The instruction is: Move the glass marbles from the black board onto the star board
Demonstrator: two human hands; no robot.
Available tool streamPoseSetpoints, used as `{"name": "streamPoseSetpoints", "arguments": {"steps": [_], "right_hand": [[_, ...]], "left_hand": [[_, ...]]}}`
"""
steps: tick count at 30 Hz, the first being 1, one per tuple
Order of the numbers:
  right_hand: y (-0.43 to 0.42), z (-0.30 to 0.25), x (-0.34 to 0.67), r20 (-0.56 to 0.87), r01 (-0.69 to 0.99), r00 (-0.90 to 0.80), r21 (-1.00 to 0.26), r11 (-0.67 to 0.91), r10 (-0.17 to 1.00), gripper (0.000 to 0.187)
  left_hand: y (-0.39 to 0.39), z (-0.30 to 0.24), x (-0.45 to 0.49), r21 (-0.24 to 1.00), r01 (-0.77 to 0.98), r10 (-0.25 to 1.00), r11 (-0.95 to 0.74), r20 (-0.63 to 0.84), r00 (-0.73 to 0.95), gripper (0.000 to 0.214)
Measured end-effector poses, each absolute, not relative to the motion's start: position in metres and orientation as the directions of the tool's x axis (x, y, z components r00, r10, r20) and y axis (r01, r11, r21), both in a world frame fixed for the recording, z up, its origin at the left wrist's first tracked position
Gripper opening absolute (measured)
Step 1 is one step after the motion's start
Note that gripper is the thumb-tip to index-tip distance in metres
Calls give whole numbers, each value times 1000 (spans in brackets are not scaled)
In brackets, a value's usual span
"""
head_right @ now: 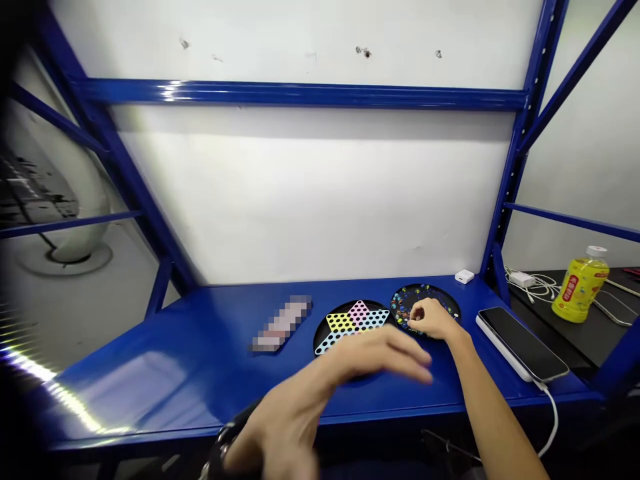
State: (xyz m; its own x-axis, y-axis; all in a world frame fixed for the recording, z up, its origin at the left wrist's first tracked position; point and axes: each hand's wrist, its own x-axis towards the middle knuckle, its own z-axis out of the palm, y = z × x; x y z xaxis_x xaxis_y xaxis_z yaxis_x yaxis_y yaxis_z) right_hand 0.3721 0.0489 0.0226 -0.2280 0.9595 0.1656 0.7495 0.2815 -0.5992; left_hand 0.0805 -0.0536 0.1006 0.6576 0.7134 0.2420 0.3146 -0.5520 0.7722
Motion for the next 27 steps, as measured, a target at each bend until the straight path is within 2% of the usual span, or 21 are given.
{"name": "streamPoseSetpoints", "arguments": {"steps": [2,4,5,7,8,10,13,17,21,24,27], "right_hand": [[51,19,373,182,755,-228,-587,292,956,11],[52,15,373,193,759,-222,-581,293,956,11],[52,15,374,180,757,-222,-587,286,958,11],[51,14,375,128,737,-240,-622,266,962,13],[51,14,375,104,724,-248,-641,255,963,13],[49,15,376,76,704,-254,-669,238,964,15],[47,17,377,74,710,-247,-665,233,966,15],[47,17,378,103,715,-248,-651,253,963,12],[47,17,383,53,721,-236,-660,212,970,11],[47,17,388,30,767,-211,-615,185,977,12],[46,19,387,62,766,-204,-612,199,977,12]], "left_hand": [[-25,109,83,726,313,705,-612,321,632,48],[9,103,75,683,399,766,-612,385,515,42],[25,94,68,664,501,826,-556,371,425,39],[52,68,49,545,705,886,-453,365,287,35],[61,54,39,475,776,899,-414,348,267,35],[70,30,23,410,836,918,-364,311,247,36],[70,13,15,410,829,917,-380,286,279,37],[68,13,17,436,799,897,-415,343,279,33],[70,10,15,446,787,882,-426,401,250,30],[71,7,13,444,775,865,-450,432,255,29],[72,5,12,442,767,855,-464,449,258,29]]}}
